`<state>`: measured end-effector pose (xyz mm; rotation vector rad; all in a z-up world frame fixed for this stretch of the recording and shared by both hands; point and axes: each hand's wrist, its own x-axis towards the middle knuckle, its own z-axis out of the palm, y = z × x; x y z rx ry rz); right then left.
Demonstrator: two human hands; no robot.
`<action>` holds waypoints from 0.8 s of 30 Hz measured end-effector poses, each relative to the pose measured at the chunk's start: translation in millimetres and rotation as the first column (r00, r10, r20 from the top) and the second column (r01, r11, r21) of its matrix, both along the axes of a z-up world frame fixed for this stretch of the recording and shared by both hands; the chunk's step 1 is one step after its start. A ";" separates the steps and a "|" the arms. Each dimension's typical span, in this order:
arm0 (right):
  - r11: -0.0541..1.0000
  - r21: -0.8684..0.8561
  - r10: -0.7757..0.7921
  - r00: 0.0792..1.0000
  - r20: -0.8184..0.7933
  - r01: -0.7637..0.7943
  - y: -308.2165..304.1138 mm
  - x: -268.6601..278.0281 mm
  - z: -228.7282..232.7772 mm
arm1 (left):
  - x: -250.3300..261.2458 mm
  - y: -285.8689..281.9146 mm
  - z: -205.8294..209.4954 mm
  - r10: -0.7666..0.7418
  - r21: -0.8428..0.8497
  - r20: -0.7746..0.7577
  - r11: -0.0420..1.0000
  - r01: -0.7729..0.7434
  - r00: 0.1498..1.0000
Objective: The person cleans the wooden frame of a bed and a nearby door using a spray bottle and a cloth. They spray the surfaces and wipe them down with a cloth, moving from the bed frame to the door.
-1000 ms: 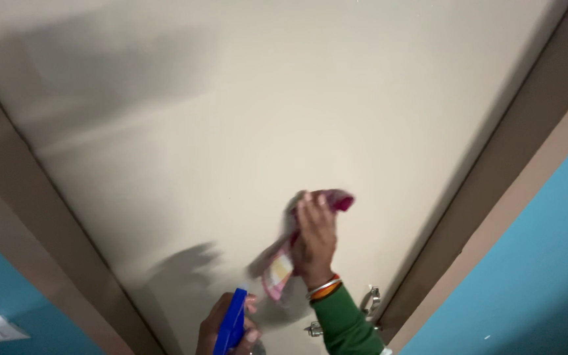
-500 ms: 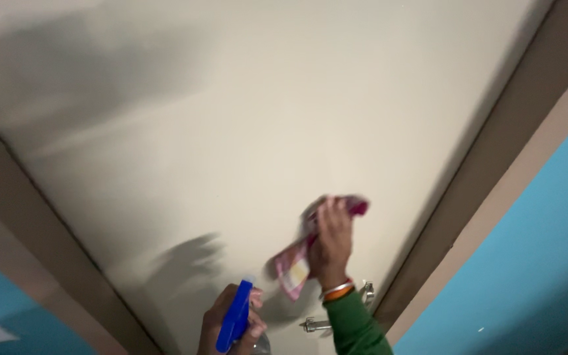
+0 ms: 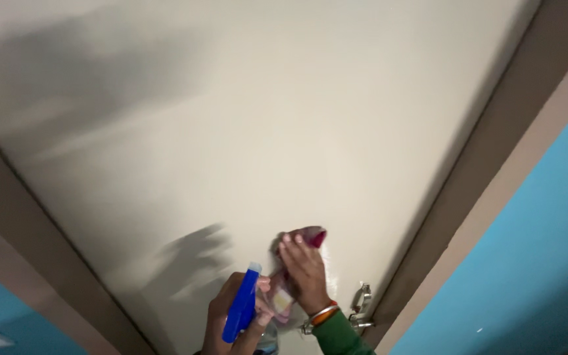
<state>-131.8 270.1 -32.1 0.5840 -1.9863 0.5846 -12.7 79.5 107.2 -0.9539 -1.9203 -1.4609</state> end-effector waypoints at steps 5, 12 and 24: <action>0.953 -0.262 -0.205 0.959 -0.197 0.150 20.4 -17.5 41.4 | 3.9 -7.3 -19.1 -0.001 0.079 0.361 0.996 -0.030 0.933; 0.924 -0.362 -0.217 0.951 -0.222 0.127 -15.5 -17.9 126.9 | 3.3 -19.3 -41.3 -0.032 0.157 0.413 0.987 -0.037 0.910; 0.998 0.040 0.044 0.994 -0.103 -0.040 -40.9 -13.7 23.2 | 0.7 -27.0 -48.6 -0.024 0.094 0.404 0.995 -0.015 0.914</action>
